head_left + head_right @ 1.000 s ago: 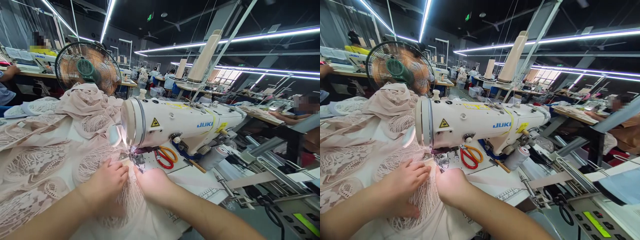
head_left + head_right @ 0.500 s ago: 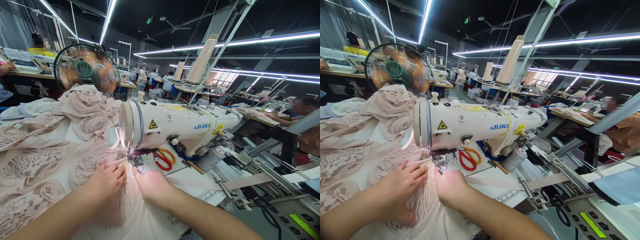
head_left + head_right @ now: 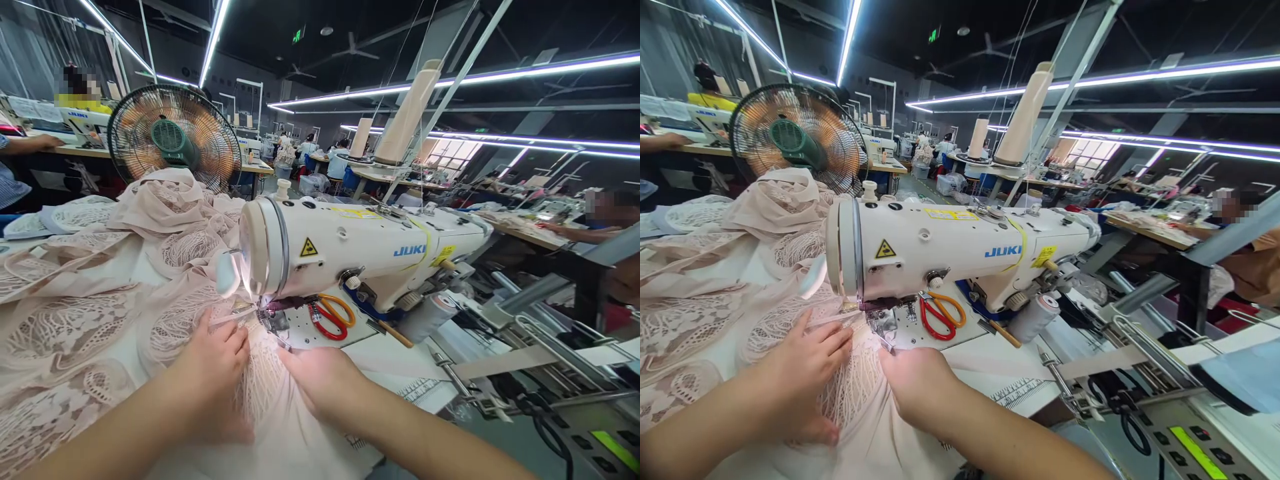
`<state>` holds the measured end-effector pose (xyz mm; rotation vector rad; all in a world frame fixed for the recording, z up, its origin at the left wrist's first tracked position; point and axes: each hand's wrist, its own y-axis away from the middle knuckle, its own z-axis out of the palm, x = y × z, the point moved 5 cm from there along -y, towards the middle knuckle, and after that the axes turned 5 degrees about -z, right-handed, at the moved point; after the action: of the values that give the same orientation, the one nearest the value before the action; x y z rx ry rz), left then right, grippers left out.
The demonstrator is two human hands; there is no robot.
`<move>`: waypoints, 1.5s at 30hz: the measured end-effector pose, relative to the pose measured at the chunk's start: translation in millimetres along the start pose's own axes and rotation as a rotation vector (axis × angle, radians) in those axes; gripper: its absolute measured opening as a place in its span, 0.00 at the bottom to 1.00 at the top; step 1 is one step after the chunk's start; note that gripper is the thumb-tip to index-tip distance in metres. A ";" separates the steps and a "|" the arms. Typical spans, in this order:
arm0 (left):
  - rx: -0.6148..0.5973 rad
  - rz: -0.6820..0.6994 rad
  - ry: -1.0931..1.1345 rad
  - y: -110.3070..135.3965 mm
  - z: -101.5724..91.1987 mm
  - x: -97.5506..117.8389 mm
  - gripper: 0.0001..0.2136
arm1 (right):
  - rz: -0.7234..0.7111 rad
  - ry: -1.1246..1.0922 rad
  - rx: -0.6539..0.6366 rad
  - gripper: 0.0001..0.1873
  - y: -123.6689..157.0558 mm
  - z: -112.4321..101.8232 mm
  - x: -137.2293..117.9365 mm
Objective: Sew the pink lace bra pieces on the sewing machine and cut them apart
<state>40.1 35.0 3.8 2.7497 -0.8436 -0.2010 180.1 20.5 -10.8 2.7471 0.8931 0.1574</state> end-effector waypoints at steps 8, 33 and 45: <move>-0.082 -0.040 -0.076 4.9 8.8 10.6 0.51 | -0.097 -0.066 0.071 0.24 18.8 1.4 12.8; 0.123 -0.322 -0.280 4.7 -9.5 -22.4 0.33 | 0.065 0.059 -0.232 0.45 -18.3 -9.0 -11.0; 0.145 -0.245 -0.128 -4.9 -6.7 -42.6 0.37 | 0.066 0.009 -0.138 0.46 -21.8 -2.5 -9.4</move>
<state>9.0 64.3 11.2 3.0009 -0.5688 -0.3801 159.8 32.5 -14.4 2.6508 0.7640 0.2342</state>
